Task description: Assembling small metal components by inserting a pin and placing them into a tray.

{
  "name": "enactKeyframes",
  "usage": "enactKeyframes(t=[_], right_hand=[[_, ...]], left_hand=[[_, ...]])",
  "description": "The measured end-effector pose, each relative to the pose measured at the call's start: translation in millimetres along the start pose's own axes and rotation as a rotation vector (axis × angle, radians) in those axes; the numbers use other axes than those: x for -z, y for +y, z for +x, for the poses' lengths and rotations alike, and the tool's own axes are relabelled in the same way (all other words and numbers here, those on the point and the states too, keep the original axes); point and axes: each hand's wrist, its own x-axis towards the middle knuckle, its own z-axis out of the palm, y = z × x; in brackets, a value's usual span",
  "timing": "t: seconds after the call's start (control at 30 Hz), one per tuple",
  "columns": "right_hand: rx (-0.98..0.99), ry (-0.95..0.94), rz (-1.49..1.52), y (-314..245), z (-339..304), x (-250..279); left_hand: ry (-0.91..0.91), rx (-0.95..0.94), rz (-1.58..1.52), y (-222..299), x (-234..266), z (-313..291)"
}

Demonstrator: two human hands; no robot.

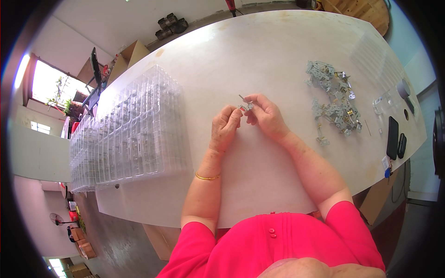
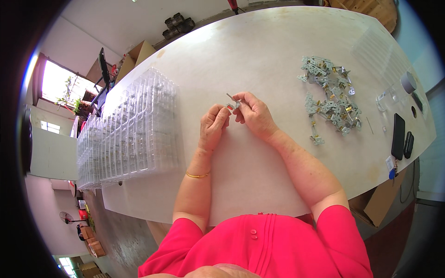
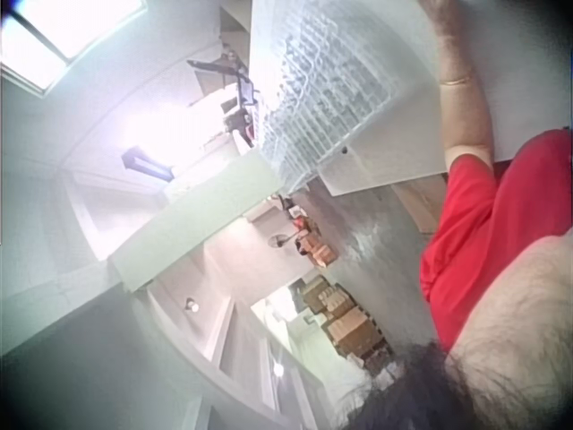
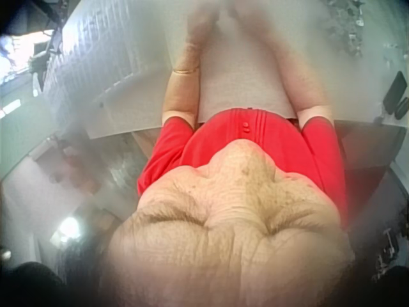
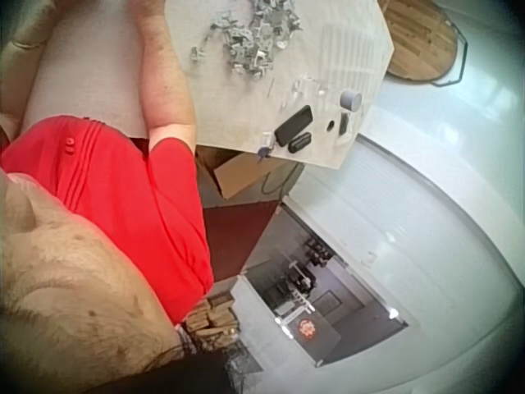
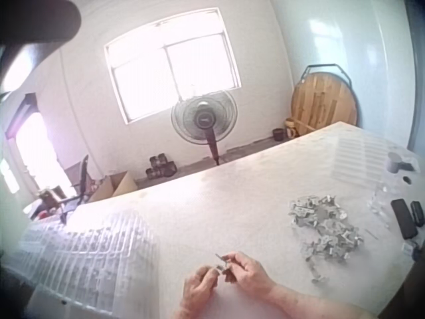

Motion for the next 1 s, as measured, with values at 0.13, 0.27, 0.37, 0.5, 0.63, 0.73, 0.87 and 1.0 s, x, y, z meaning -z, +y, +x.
enactKeyframes(t=[0.13,0.27,0.37,0.5,0.63,0.73,0.87,1.0], right_hand=[[-0.064,-0.106,0.196,-1,6,11],[-0.054,-0.118,0.205,-1,8,9],[-0.029,-0.123,0.047,0,6,11],[0.044,-0.056,0.061,9,9,4],[0.168,0.015,0.166,17,9,3],[0.309,0.014,0.082,17,10,1],[0.499,0.026,-0.13,10,8,-2],[0.389,0.078,-0.049,18,12,3]], left_hand=[[-0.013,-0.049,0.065,0,-2,-1],[-0.041,-0.149,0.171,-6,1,-2],[-0.051,-0.174,0.222,3,-5,-3],[-0.046,-0.207,0.242,7,-5,-4],[-0.018,-0.23,0.288,8,-10,-4],[-0.013,-0.276,0.323,6,-8,-4],[-0.033,-0.315,0.389,3,-10,-5],[0.095,-0.29,0.302,9,-18,-4]])
